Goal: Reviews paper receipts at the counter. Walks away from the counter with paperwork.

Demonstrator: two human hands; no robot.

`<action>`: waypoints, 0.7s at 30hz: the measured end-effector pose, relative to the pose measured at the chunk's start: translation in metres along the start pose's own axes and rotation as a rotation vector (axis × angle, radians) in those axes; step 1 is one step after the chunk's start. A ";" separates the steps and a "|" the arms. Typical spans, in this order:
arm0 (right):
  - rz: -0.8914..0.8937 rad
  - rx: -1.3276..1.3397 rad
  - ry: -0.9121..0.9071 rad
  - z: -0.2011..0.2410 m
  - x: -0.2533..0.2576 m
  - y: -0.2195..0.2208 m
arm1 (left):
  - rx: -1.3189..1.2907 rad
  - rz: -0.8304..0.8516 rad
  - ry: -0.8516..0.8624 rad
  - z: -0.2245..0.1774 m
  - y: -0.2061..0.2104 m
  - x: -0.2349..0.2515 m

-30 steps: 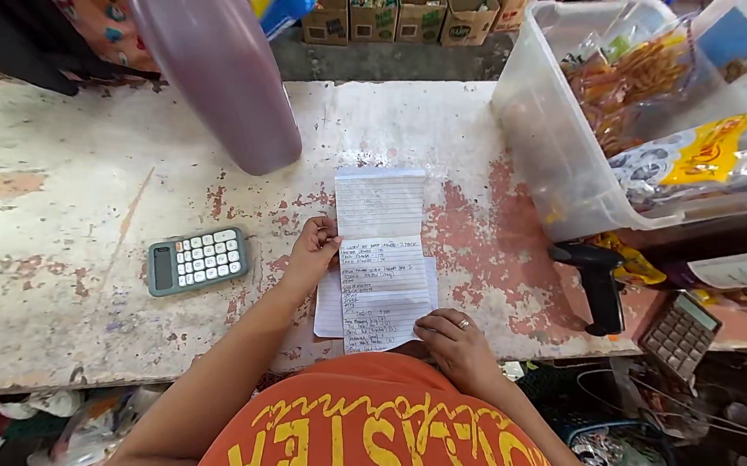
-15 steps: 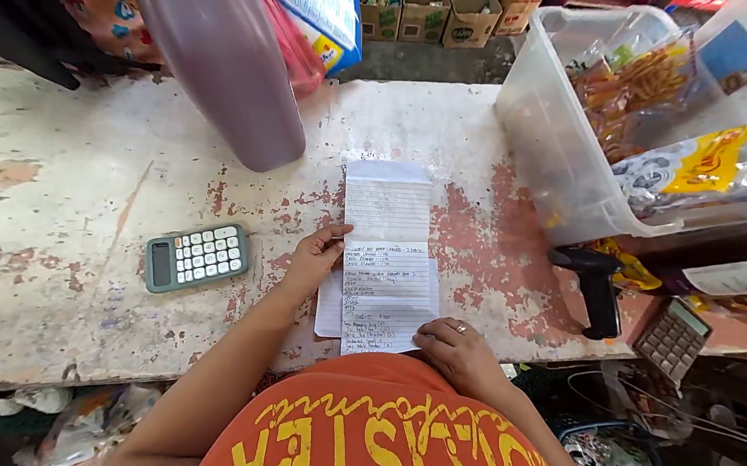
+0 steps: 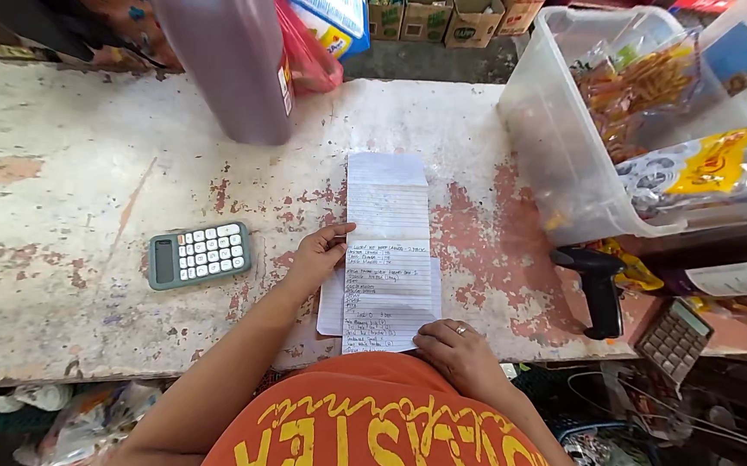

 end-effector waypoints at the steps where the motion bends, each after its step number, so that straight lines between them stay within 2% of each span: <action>1: -0.004 0.004 0.002 0.000 0.000 0.000 | 0.003 0.005 0.003 0.001 0.000 0.000; 12: -0.144 0.038 0.048 -0.001 0.000 0.002 | -0.036 0.028 0.030 0.002 -0.002 0.002; 21: -0.161 0.266 0.259 -0.007 0.003 0.008 | -0.084 0.031 0.016 0.000 -0.002 0.002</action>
Point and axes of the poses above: each hand's wrist, its own x-axis towards the middle knuckle, its own y-axis out of the palm, z = x × y, the point moved 4 cm from there along x, towards the middle knuckle, and after that the axes turned 1 degree about z, right-handed, at the moved point
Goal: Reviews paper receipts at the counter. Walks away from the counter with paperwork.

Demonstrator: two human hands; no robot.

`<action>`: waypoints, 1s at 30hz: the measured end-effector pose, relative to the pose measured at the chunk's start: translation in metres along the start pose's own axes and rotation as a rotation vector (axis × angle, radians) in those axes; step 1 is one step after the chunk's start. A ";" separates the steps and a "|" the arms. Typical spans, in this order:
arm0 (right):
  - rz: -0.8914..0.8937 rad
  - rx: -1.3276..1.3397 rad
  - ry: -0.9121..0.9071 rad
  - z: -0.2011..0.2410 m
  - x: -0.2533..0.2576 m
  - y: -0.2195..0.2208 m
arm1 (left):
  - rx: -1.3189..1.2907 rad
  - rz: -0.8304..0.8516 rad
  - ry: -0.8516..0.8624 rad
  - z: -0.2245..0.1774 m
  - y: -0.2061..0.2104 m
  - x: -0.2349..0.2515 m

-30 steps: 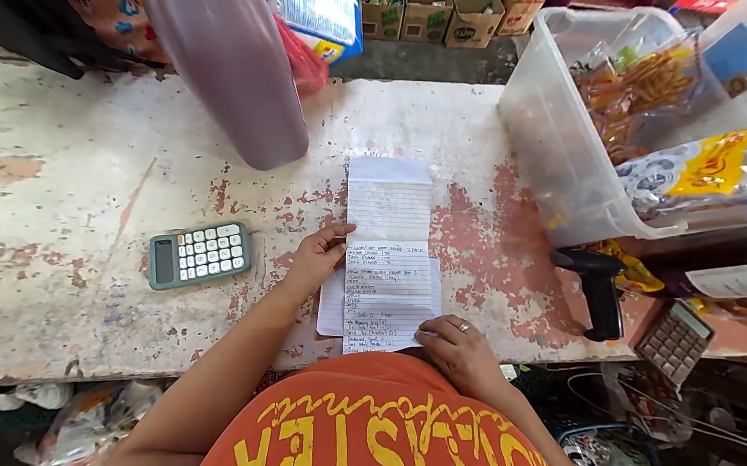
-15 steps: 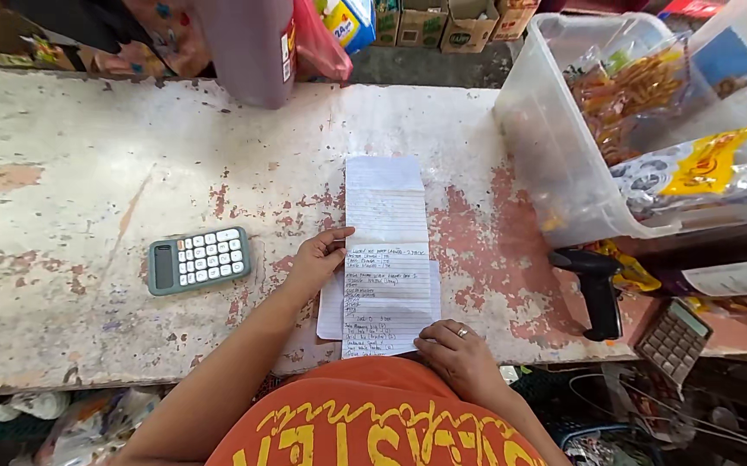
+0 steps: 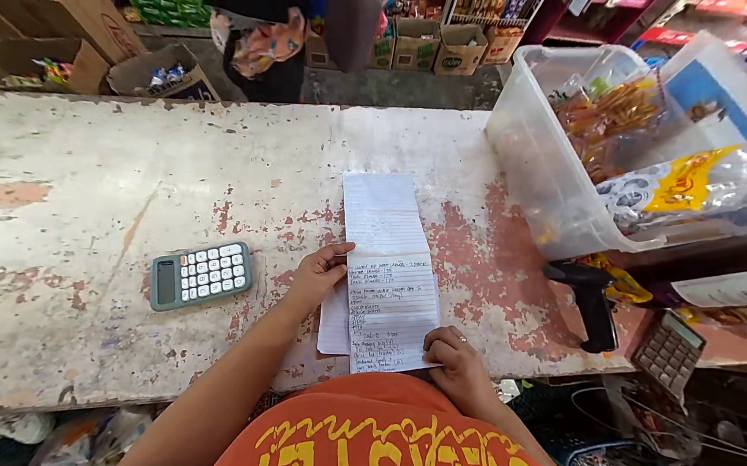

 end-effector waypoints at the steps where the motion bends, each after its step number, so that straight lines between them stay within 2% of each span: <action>1: -0.001 0.039 0.028 -0.002 0.000 0.001 | 0.004 0.006 0.008 0.001 -0.001 0.000; 5: 0.005 0.266 0.119 -0.007 0.006 0.000 | -0.029 0.017 0.014 0.003 -0.002 0.001; 8: -0.048 0.376 0.166 -0.001 0.028 -0.019 | -0.038 0.046 0.019 0.004 -0.003 0.002; 12: -0.244 0.299 0.233 0.003 0.078 -0.057 | -0.002 0.104 0.104 0.008 -0.004 0.000; 15: -0.296 0.224 0.277 -0.011 0.123 -0.075 | 0.079 0.094 0.184 0.007 -0.003 -0.002; 18: -0.415 0.220 0.263 -0.030 0.156 -0.081 | 0.171 0.009 0.172 0.003 0.002 -0.002; 20: -0.451 0.127 0.221 -0.023 0.160 -0.084 | 0.205 -0.087 0.147 0.002 0.004 -0.001; 22: -0.377 -0.051 0.141 0.000 0.145 -0.082 | 0.220 -0.161 0.096 0.000 0.003 0.001; 24: -0.212 -0.159 0.046 0.015 0.117 -0.065 | 0.226 -0.194 0.048 0.000 0.001 0.004; 27: 0.196 -0.211 -0.089 0.016 0.068 -0.027 | 0.172 -0.210 -0.030 0.000 0.002 0.009; 30: 0.353 -0.251 -0.129 0.007 0.029 -0.008 | 0.109 -0.237 -0.061 0.002 0.002 0.011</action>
Point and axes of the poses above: each hand's wrist, its own x-axis towards the middle knuckle, its own y-axis out of the palm, z = x × y, the point moved 4 cm from there along x, towards the middle knuckle, and after that the axes turned 1 degree about z, right-handed, at the moved point
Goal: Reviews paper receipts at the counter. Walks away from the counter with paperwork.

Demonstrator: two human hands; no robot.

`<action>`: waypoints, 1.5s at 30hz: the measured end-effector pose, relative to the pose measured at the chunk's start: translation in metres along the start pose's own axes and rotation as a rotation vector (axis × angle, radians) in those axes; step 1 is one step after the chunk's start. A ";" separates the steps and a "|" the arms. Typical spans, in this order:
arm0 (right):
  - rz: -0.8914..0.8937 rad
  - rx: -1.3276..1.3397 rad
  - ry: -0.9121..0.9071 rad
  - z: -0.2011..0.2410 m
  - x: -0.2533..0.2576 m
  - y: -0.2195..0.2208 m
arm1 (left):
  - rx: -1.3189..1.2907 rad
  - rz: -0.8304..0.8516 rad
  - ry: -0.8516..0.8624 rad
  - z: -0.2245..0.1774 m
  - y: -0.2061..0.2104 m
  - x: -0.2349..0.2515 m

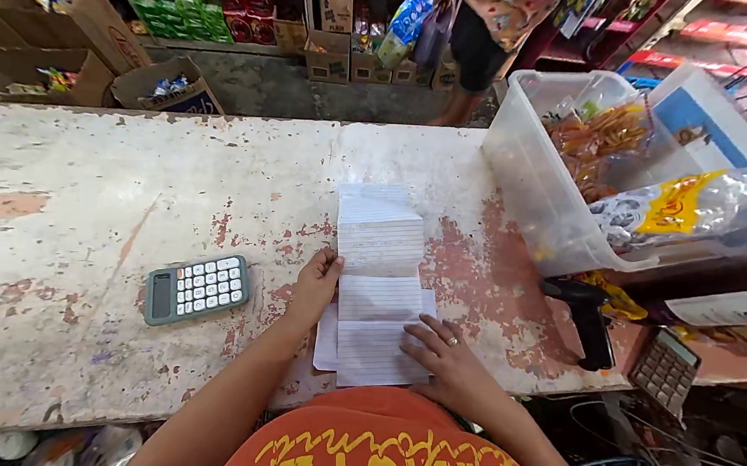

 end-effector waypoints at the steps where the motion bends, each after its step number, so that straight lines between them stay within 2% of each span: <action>1: 0.011 -0.012 0.011 -0.002 -0.008 0.007 | -0.017 -0.002 -0.001 0.001 0.000 0.000; 6: -0.064 -0.013 0.046 -0.004 -0.024 0.022 | -0.086 0.073 0.058 -0.005 0.001 -0.006; 10: -0.113 0.015 0.072 0.001 -0.021 0.019 | -0.101 0.041 0.129 -0.006 0.000 -0.006; 12: -0.279 0.176 0.118 -0.001 -0.020 0.010 | 0.114 0.036 0.374 -0.019 -0.003 -0.015; 14: -0.487 0.565 0.221 -0.007 -0.017 -0.004 | 0.440 0.042 0.854 -0.042 -0.001 -0.041; 16: -0.602 1.046 0.415 -0.016 -0.008 -0.016 | 0.651 0.178 1.319 -0.069 0.005 -0.079; 17: -0.574 1.230 0.535 -0.020 -0.002 -0.020 | 0.696 0.292 1.461 -0.078 0.009 -0.098; 19: -0.408 1.476 0.662 -0.027 0.012 -0.024 | 0.680 0.488 1.603 -0.087 0.016 -0.124; 21: -0.266 1.653 0.632 -0.032 0.025 -0.025 | 0.680 0.570 1.662 -0.089 0.018 -0.132; 23: -0.219 1.731 0.457 -0.035 0.033 -0.029 | 0.687 0.561 1.661 -0.089 0.013 -0.128; 25: -0.325 1.698 0.278 -0.035 0.036 -0.043 | 0.712 0.423 1.597 -0.090 0.001 -0.117; 27: -0.509 1.569 0.088 -0.027 0.032 -0.061 | 0.735 0.178 1.398 -0.086 -0.013 -0.100; 29: -0.642 1.482 -0.116 -0.015 0.023 -0.074 | 0.612 0.027 1.102 -0.072 -0.023 -0.077; 31: -0.599 1.268 -0.324 0.001 0.014 -0.082 | 0.488 -0.017 0.786 -0.061 -0.027 -0.058; 33: -0.415 1.019 -0.518 0.021 0.012 -0.088 | 0.354 0.016 0.516 -0.057 -0.031 -0.048; 35: -0.270 0.897 -0.582 0.034 0.012 -0.084 | 0.203 0.071 0.397 -0.049 -0.033 -0.032; 37: -0.210 0.972 -0.567 0.033 0.016 -0.074 | 0.081 0.060 0.356 -0.050 -0.036 -0.024; 38: -0.252 1.039 -0.502 0.026 0.018 -0.068 | 0.061 0.055 0.378 -0.052 -0.037 -0.023; 41: -0.597 1.042 -0.042 -0.005 0.031 -0.058 | 0.014 0.005 0.482 -0.057 -0.040 -0.025; 42: -0.640 0.980 0.093 -0.014 0.037 -0.055 | -0.007 -0.007 0.525 -0.060 -0.039 -0.028; 45: -0.533 1.026 0.323 -0.021 0.061 -0.044 | -0.012 -0.025 0.682 -0.072 -0.032 -0.042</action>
Point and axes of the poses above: each hand's wrist, its own x-axis towards the middle knuckle, its own y-axis out of the palm, z = x × y, the point moved 4 cm from there along x, towards the middle knuckle, and after that the axes turned 1 degree about z, right-handed, at the moved point
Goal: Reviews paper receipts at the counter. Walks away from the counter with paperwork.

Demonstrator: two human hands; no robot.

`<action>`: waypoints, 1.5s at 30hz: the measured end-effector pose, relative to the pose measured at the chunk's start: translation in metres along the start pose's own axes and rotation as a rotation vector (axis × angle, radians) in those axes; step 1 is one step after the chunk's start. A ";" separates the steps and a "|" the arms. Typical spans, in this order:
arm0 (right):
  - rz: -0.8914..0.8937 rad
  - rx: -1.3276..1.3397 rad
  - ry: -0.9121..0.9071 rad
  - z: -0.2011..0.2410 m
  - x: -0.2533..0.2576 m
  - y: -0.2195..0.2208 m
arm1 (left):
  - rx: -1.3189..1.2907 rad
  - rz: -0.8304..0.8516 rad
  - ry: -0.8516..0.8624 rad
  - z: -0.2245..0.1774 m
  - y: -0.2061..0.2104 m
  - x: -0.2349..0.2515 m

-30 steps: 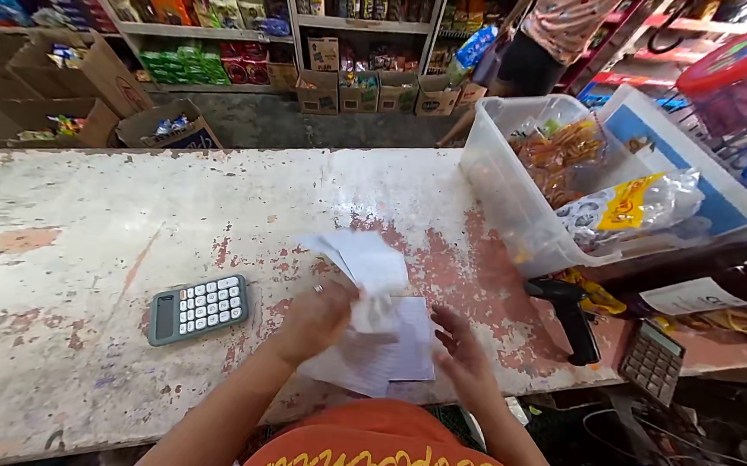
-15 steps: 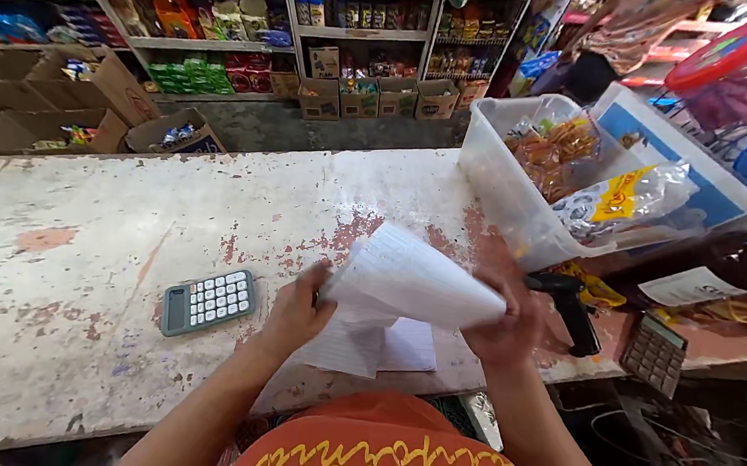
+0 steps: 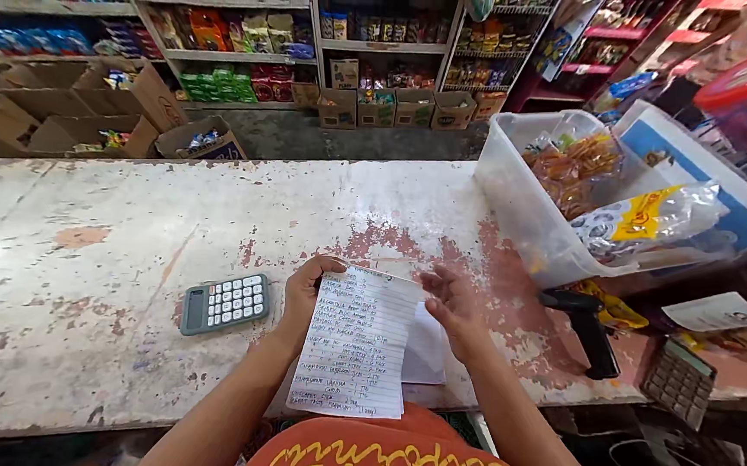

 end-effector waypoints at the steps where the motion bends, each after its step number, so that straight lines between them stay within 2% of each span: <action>1: 0.025 0.049 0.047 0.000 0.003 0.008 | 0.001 -0.015 0.049 -0.004 0.003 0.000; 4: -0.023 0.185 0.067 0.007 0.005 0.023 | -0.033 -0.013 0.039 -0.010 0.006 0.001; 8: -0.115 0.177 0.048 0.017 0.013 0.019 | -0.241 0.087 -0.341 -0.010 0.003 0.007; 10: -0.122 0.120 0.044 0.020 0.016 0.017 | -0.217 0.173 -0.411 -0.008 0.003 0.009; 14: -0.136 0.053 0.061 0.023 0.022 0.015 | -0.024 0.101 -0.415 -0.017 0.009 0.010; 18: -0.126 0.067 0.078 0.020 0.019 0.016 | -0.101 -0.002 -0.507 -0.012 0.013 0.003; 22: -0.173 0.068 0.074 0.016 0.018 0.017 | -0.165 -0.037 -0.561 -0.009 0.017 -0.002; 30: -0.201 0.134 0.094 0.014 0.018 0.016 | -0.323 0.092 -0.528 -0.017 0.031 -0.012; 37: -0.181 0.218 0.054 0.012 0.012 0.022 | -0.259 -0.014 -0.560 -0.015 0.028 -0.011; 45: -0.093 0.274 0.145 0.002 -0.008 0.034 | -0.276 -0.078 -0.589 -0.017 0.024 -0.010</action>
Point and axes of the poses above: each hand's wrist, its own x-axis towards the middle knuckle, its own y-axis out of the palm, z = x × y, the point moved 4 cm from there along x, towards the middle knuckle, and after that the axes turned 1 degree about z, right-handed, at the moved point
